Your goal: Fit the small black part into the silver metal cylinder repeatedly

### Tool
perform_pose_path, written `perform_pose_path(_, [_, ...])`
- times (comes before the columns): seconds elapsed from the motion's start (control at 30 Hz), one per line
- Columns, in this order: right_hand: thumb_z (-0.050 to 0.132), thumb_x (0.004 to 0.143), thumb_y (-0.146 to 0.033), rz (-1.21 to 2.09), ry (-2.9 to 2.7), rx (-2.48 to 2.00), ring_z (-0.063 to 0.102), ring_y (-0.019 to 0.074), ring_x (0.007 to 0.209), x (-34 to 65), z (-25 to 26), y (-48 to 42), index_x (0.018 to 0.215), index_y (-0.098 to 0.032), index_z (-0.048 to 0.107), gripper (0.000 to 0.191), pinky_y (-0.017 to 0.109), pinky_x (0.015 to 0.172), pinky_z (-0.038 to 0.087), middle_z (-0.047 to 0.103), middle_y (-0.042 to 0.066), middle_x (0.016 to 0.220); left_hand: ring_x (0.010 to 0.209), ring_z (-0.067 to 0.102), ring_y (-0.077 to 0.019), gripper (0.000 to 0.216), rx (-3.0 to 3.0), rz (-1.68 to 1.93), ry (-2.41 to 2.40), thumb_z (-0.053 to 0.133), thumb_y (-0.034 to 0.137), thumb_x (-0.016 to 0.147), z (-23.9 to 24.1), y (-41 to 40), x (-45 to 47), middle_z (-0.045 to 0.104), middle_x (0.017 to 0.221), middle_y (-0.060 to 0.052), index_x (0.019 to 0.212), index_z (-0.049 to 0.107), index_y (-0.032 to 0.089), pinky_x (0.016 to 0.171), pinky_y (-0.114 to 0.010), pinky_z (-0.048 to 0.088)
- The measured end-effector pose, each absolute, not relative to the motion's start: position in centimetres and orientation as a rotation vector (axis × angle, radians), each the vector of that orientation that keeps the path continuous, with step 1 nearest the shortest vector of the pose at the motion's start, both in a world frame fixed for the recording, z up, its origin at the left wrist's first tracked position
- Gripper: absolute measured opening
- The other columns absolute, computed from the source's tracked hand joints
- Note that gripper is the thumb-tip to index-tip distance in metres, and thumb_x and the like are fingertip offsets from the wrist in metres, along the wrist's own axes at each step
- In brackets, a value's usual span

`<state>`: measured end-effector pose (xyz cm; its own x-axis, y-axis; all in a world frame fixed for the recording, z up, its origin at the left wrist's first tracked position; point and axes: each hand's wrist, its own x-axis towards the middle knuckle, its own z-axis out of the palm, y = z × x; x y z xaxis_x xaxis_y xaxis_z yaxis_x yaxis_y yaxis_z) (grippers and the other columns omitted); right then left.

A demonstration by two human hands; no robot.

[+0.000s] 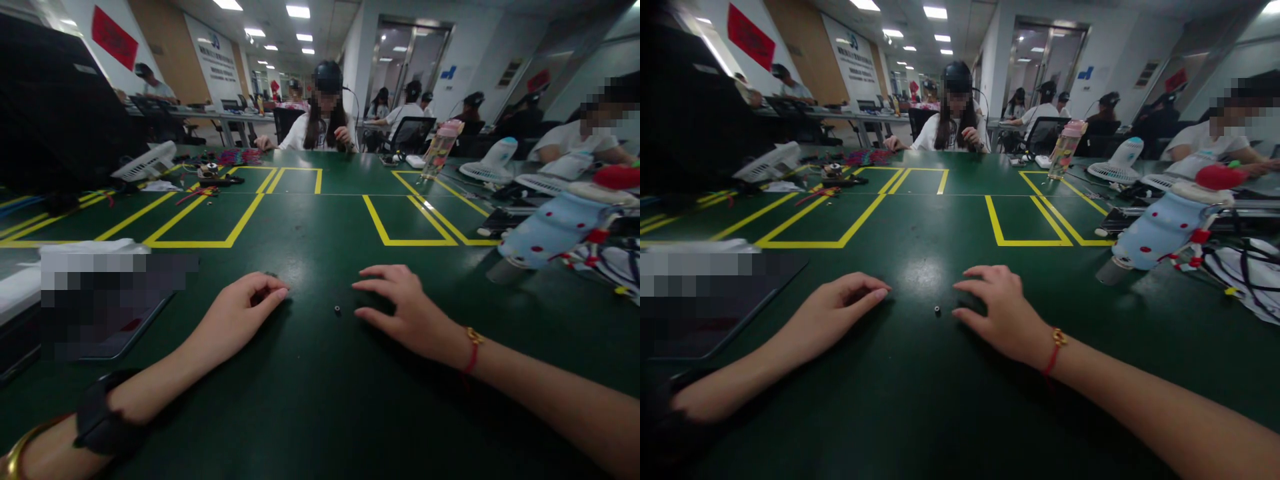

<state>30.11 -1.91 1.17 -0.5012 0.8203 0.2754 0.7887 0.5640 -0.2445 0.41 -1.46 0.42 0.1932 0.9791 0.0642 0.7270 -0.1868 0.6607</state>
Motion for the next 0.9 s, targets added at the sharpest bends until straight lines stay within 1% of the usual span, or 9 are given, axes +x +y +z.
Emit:
perform_pose_path(0.1, [0.051,0.085,-0.047,0.290,-2.504,-1.199,0.050,0.0189,0.106,26.5,1.1,-1.5,0.102,-0.033,0.067,0.027,0.040,0.089,0.038,0.059,0.001,0.115,0.087,0.060,-0.0205,0.030,2.029,0.680,1.592,0.051,0.049,0.088,0.3,-1.5,0.3,0.065,0.096,-0.002,0.096,0.066,0.024,0.073,-0.033,0.045])
perform_pose_path(0.2, [0.047,0.089,-0.043,0.246,-2.416,-1.237,0.054,0.0158,0.098,28.2,2.2,-0.4,0.093,-0.028,0.068,0.026,0.036,0.087,0.039,0.064,0.001,0.103,0.085,0.059,-0.0203,0.029,2.037,0.685,1.580,0.051,0.047,0.089,0.3,-1.6,0.3,0.064,0.094,-0.002,0.095,0.066,0.023,0.071,-0.032,0.045])
perform_pose_path(0.3, [0.047,0.088,-0.044,0.000,-2.217,-1.411,0.056,0.0164,0.096,34.1,4.1,0.6,0.095,-0.022,0.066,0.030,0.034,0.087,0.041,0.064,0.005,0.102,0.084,0.059,-0.0201,0.029,2.042,0.676,1.563,0.050,0.047,0.089,0.4,-1.6,0.5,0.064,0.094,-0.002,0.096,0.066,0.023,0.070,-0.032,0.045])
perform_pose_path(0.43, [0.049,0.084,-0.046,-0.394,-1.906,-1.977,0.058,0.0201,0.086,44.5,5.8,0.9,0.098,-0.020,0.068,0.035,0.035,0.073,0.040,0.065,0.010,0.102,0.083,0.059,-0.0194,0.028,2.048,0.675,1.543,0.050,0.046,0.090,0.5,-1.6,0.7,0.064,0.093,-0.002,0.096,0.066,0.024,0.070,-0.032,0.045])
perform_pose_path(0.5, [0.052,0.081,-0.050,-0.344,-1.749,-2.320,0.056,0.0206,0.078,48.6,6.0,0.8,0.099,-0.021,0.069,0.038,0.035,0.066,0.038,0.067,0.012,0.092,0.084,0.060,-0.0192,0.027,2.049,0.681,1.536,0.050,0.046,0.090,0.6,-1.6,0.8,0.064,0.093,-0.001,0.095,0.066,0.024,0.072,-0.031,0.046])
perform_pose_path(0.57, [0.055,0.079,-0.051,-0.228,-1.649,-2.512,0.054,0.0191,0.072,51.2,5.9,0.7,0.099,-0.022,0.070,0.038,0.034,0.064,0.037,0.067,0.012,0.088,0.086,0.060,-0.0191,0.027,2.048,0.684,1.529,0.050,0.045,0.090,0.7,-1.6,0.9,0.064,0.094,-0.001,0.094,0.066,0.024,0.075,-0.032,0.046])
perform_pose_path(0.67, [0.057,0.078,-0.049,-0.151,-1.624,-2.529,0.055,0.0178,0.071,52.4,5.7,0.8,0.098,-0.023,0.070,0.036,0.033,0.065,0.038,0.068,0.010,0.093,0.088,0.060,-0.0192,0.027,2.044,0.679,1.524,0.050,0.045,0.090,0.7,-1.7,1.0,0.065,0.096,-0.001,0.094,0.066,0.024,0.076,-0.032,0.046])
perform_pose_path(0.8, [0.055,0.078,-0.052,-0.166,-1.661,-2.497,0.056,0.0196,0.073,51.7,5.7,0.9,0.100,-0.022,0.070,0.040,0.033,0.066,0.037,0.068,0.012,0.095,0.089,0.061,-0.0193,0.027,2.039,0.671,1.531,0.051,0.045,0.090,0.7,-1.6,1.0,0.065,0.096,-0.001,0.093,0.067,0.024,0.077,-0.032,0.046])
perform_pose_path(0.9, [0.057,0.075,-0.056,-0.116,-1.591,-2.536,0.056,0.0200,0.074,51.5,5.7,1.0,0.102,-0.024,0.069,0.044,0.033,0.067,0.038,0.068,0.009,0.094,0.089,0.061,-0.0194,0.026,2.041,0.675,1.528,0.051,0.045,0.089,0.8,-1.6,0.9,0.065,0.096,-0.001,0.093,0.067,0.024,0.077,-0.032,0.046])
